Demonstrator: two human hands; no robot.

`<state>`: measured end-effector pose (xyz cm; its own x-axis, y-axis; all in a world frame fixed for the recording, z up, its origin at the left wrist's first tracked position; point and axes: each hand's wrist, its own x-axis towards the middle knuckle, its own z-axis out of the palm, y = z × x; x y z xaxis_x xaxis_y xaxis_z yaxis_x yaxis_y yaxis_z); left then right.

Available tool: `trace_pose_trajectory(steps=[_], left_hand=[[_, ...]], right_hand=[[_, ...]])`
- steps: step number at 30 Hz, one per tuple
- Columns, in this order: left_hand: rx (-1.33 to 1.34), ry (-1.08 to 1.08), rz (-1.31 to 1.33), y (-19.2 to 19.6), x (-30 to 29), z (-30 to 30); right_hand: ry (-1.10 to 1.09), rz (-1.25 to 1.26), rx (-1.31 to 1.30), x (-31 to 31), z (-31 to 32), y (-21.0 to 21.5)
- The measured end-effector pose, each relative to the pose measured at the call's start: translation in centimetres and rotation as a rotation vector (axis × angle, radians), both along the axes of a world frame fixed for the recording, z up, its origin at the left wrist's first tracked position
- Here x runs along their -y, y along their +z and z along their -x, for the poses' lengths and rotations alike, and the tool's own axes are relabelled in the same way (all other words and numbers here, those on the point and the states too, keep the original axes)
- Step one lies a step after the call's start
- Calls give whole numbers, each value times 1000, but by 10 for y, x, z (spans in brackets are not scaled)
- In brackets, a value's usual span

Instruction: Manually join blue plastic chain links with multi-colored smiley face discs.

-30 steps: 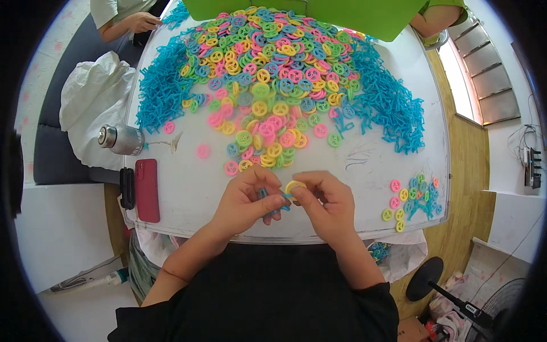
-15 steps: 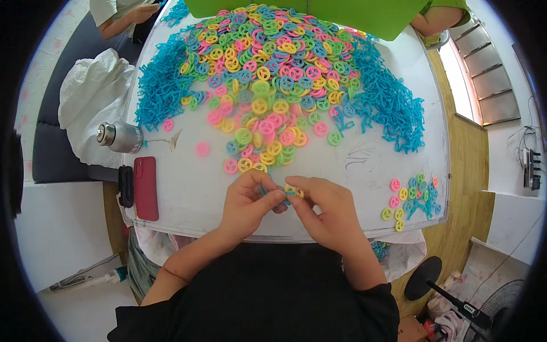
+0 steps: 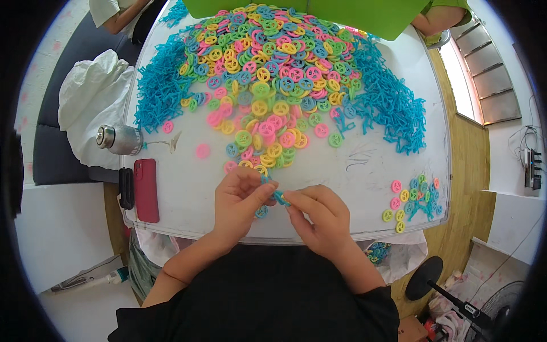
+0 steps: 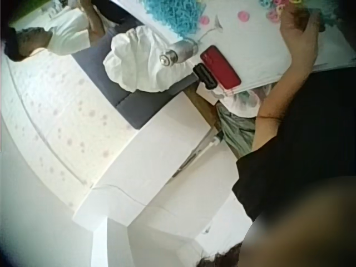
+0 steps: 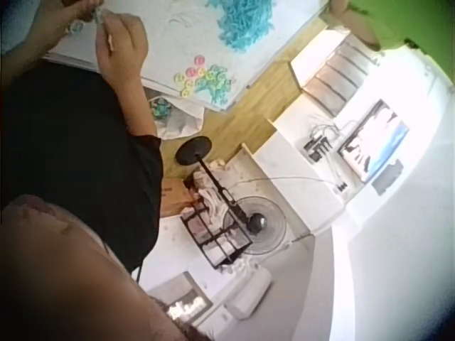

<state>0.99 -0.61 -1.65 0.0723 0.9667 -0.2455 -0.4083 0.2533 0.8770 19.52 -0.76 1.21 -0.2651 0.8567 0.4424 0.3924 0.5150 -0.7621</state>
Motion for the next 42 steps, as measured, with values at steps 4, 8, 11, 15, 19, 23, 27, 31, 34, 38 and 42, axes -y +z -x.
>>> trace_pose_trajectory(steps=[4,8,11,15,19,23,27,31,34,38,42], left_hand=[[-101,70,-180,-6,2,2],[-199,-43,-160,1,-1,6],[-231,-102,-133,3,-2,6],[-196,-153,-56,0,-3,11],[-182,-172,-31,2,-5,11],[-136,-186,-19,-4,-6,10],[-135,-213,44,8,-8,12],[-217,-232,-48,-12,-5,14],[-299,-244,-146,-10,-3,9],[-292,-149,-280,-3,3,-3],[-221,-178,-247,0,6,0]], right_hand=[[197,225,-48,-9,-7,-6],[-208,338,75,-56,-16,-30],[-205,145,390,-82,-12,-52],[-232,57,463,-84,-2,-57],[-232,-153,534,-84,-5,-57],[-217,-248,537,-88,-7,-56],[-260,-157,465,-84,-24,-48],[-224,548,-123,-49,-29,-18],[23,415,-18,-24,-16,9],[-26,360,98,-7,-3,16],[108,336,-38,-11,-11,8]])
